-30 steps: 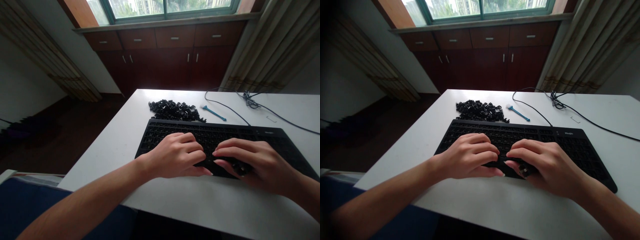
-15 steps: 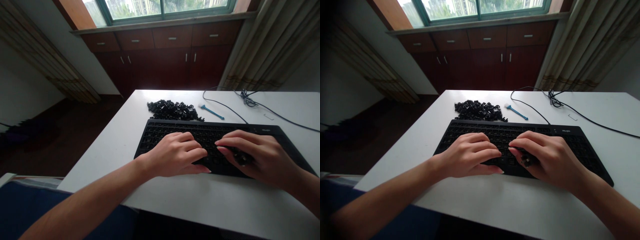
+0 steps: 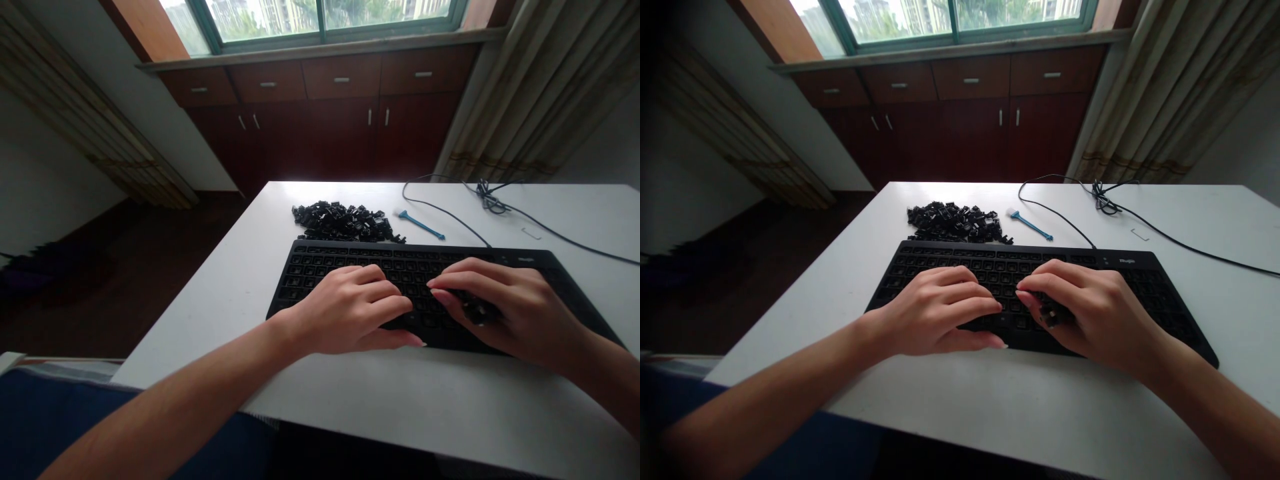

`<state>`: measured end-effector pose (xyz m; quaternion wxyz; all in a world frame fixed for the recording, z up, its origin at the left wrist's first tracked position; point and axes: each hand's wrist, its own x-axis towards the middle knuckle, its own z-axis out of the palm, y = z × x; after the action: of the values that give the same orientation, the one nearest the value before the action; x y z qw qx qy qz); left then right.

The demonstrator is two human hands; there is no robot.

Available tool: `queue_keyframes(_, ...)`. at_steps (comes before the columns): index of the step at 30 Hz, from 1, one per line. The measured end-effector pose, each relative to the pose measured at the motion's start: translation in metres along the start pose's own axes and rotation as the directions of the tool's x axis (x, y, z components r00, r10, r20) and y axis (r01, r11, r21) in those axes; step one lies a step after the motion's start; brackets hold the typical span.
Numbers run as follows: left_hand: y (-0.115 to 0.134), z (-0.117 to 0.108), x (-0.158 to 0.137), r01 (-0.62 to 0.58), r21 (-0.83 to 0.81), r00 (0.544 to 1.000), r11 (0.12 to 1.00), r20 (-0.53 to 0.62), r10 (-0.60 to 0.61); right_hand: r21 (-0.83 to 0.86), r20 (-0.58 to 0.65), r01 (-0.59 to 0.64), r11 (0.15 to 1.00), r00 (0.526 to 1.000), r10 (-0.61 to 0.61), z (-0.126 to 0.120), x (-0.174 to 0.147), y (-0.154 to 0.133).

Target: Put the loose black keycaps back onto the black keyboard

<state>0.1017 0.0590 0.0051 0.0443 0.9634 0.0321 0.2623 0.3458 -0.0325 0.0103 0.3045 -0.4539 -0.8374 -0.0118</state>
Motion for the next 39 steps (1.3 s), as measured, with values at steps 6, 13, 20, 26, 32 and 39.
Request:
queue_keyframes(6, 0.002, -0.003, 0.001, 0.005, -0.02, 1.0, 1.0, -0.017, -0.005, 0.002, -0.003, -0.004, 1.0, 1.0, 0.004, 0.001, 0.001, 0.002)
queue_keyframes(13, 0.003, -0.005, 0.001, 0.08, -0.069, 0.997, 0.994, 0.016, -0.079, -0.016, -0.007, -0.032, 0.999, 0.999, 0.032, 0.001, 0.0, 0.004)
queue_keyframes(20, 0.003, -0.003, -0.001, 0.11, -0.049, 0.993, 0.993, 0.049, -0.108, -0.022, 0.009, -0.058, 0.998, 0.998, 0.058, 0.001, 0.001, 0.006)
queue_keyframes(26, 0.005, -0.006, 0.002, 0.147, 0.003, 0.986, 0.989, 0.075, -0.147, -0.017, 0.021, -0.066, 0.998, 0.998, 0.066, 0.001, -0.002, 0.01)
queue_keyframes(32, 0.042, -0.021, -0.032, 0.371, 0.154, 0.922, 0.916, 0.062, -0.383, -0.041, 0.001, -0.082, 0.996, 0.997, 0.082, 0.004, -0.005, 0.012)
queue_keyframes(39, 0.066, -0.03, -0.107, 0.747, 0.188, 0.662, 0.638, -0.298, -0.688, 0.001, 0.003, -0.095, 0.995, 0.995, 0.095, 0.01, -0.009, 0.019)
